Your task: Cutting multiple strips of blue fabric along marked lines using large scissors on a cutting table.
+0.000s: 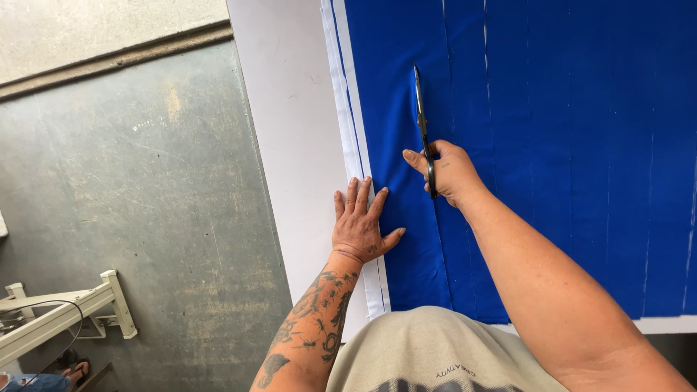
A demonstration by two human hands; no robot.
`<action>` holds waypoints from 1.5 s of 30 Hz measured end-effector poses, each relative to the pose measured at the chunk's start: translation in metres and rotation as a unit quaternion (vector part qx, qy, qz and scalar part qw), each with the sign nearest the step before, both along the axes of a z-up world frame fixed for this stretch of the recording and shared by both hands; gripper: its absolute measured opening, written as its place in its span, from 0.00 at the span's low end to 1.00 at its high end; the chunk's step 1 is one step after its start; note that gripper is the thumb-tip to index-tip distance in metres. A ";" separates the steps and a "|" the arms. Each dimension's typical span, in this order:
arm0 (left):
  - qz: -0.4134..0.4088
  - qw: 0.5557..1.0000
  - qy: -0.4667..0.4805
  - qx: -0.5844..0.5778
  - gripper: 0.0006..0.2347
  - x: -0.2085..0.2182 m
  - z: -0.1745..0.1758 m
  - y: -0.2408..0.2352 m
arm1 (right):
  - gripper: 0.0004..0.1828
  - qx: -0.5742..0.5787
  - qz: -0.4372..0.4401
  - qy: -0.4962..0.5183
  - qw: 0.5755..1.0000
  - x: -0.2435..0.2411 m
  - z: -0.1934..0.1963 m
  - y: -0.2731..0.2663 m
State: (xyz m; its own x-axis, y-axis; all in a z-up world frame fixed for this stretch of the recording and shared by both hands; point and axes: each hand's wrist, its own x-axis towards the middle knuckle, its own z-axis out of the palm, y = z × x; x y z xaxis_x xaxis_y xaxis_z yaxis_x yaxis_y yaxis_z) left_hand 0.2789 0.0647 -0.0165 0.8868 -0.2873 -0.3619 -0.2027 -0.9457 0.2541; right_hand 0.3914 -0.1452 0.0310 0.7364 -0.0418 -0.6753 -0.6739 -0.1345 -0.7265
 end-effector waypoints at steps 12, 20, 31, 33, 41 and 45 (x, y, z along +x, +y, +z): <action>0.003 1.000 -0.010 -0.004 0.41 0.000 -0.005 0.002 | 0.44 -0.017 0.036 0.039 0.998 0.054 0.004 0.003; 0.000 1.000 0.005 0.003 0.41 0.004 0.000 0.000 | 0.33 -0.005 0.016 0.003 1.000 0.053 0.002 0.002; 0.001 1.000 0.003 0.002 0.41 0.002 -0.005 0.000 | 0.42 -0.029 0.035 0.033 0.998 0.102 0.004 0.010; 0.000 1.000 0.001 -0.003 0.41 0.001 -0.002 0.003 | 0.38 -0.027 0.025 0.020 0.999 0.100 -0.007 0.010; 0.004 1.000 0.011 -0.006 0.41 0.006 0.000 0.002 | 0.32 0.004 0.015 0.006 1.000 0.104 -0.002 0.009; 0.005 0.999 0.034 0.001 0.41 0.005 0.001 0.001 | 0.36 0.005 0.016 0.039 0.999 0.120 0.001 0.010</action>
State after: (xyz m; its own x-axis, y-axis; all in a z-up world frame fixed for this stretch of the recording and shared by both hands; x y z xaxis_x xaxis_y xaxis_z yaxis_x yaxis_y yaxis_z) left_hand 0.2842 0.0653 -0.0150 0.8629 -0.2783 -0.4219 -0.1765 -0.9481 0.2645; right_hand 0.5111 -0.1351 0.0317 0.6826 -0.0118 -0.7307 -0.7237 -0.1501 -0.6736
